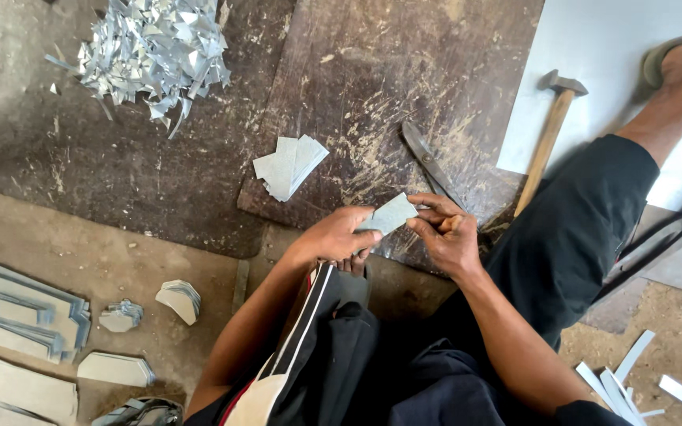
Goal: The person sits on the floor of a workshop and cuts thin metal sheets into small pieces using hand shears. They pick up sheet pieces one at a time, trim edges into small triangular offcuts, and toss the finished pieces onto a growing scrap pile beside the cutting board.
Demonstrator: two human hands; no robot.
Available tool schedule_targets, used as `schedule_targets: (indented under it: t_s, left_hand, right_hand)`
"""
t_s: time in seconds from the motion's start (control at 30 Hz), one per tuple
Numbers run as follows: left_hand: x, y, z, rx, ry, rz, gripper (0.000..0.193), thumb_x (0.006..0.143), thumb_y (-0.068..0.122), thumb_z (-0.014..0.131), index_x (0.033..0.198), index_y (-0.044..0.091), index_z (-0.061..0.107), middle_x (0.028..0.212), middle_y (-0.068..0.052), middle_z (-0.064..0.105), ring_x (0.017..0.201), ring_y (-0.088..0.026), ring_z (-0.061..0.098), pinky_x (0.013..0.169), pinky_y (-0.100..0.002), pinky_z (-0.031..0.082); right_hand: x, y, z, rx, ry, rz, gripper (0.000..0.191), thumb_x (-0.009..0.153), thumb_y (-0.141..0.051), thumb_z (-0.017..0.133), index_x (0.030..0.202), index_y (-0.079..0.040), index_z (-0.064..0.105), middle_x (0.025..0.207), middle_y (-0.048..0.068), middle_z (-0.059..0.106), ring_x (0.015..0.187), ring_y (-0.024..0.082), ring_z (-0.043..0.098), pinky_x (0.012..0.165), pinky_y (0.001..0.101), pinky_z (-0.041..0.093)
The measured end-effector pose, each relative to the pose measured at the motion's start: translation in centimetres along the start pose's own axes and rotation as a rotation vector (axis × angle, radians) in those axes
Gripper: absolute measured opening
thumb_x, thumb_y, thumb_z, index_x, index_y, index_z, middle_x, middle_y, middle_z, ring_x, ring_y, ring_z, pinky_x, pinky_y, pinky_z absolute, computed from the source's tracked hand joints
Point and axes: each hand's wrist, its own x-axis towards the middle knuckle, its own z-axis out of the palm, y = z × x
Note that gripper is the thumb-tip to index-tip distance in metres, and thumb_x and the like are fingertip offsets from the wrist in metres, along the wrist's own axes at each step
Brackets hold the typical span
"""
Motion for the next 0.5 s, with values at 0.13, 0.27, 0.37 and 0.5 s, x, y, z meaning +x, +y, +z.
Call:
schedule_targets:
  t_s: [0.13, 0.27, 0.37, 0.5]
  left_hand:
    - [0.0, -0.2, 0.0, 0.034, 0.031, -0.026, 0.015, 0.098, 0.018, 0.062, 0.103, 0.004, 0.061, 0.066, -0.002, 0.062, 0.055, -0.010, 0.059, 0.044, -0.031, 0.049]
    - [0.0, -0.2, -0.1, 0.024, 0.031, 0.031, 0.014, 0.099, 0.016, 0.062, 0.106, 0.004, 0.062, 0.066, 0.000, 0.061, 0.056, -0.009, 0.060, 0.047, -0.031, 0.051]
    - [-0.2, -0.3, -0.3, -0.017, 0.021, -0.049, 0.015, 0.099, 0.016, 0.060, 0.101, 0.001, 0.059, 0.061, -0.002, 0.058, 0.050, -0.011, 0.058, 0.043, -0.034, 0.048]
    - [-0.4, -0.2, -0.4, 0.079, 0.046, 0.037, 0.016, 0.097, 0.017, 0.062, 0.102, 0.003, 0.059, 0.064, -0.005, 0.061, 0.052, -0.015, 0.064, 0.046, -0.036, 0.053]
  right_hand:
    - [-0.1, 0.6, -0.1, 0.030, 0.003, 0.011, 0.034, 0.089, 0.009, 0.074, 0.122, 0.002, 0.068, 0.125, 0.008, 0.070, 0.102, 0.010, 0.069, 0.083, 0.0227, 0.059]
    - [0.0, 0.1, 0.3, -0.034, 0.000, 0.034, 0.036, 0.088, 0.009, 0.075, 0.123, 0.003, 0.068, 0.122, 0.009, 0.071, 0.101, 0.011, 0.070, 0.082, 0.0233, 0.059]
    - [0.2, -0.5, 0.5, -0.038, -0.007, 0.037, 0.035, 0.088, 0.007, 0.075, 0.122, 0.003, 0.067, 0.119, 0.010, 0.072, 0.100, 0.011, 0.071, 0.080, 0.0235, 0.061]
    - [0.4, -1.0, 0.3, 0.019, -0.060, 0.121, 0.038, 0.084, 0.004, 0.075, 0.119, 0.002, 0.062, 0.108, 0.007, 0.071, 0.095, 0.009, 0.071, 0.068, 0.0223, 0.056]
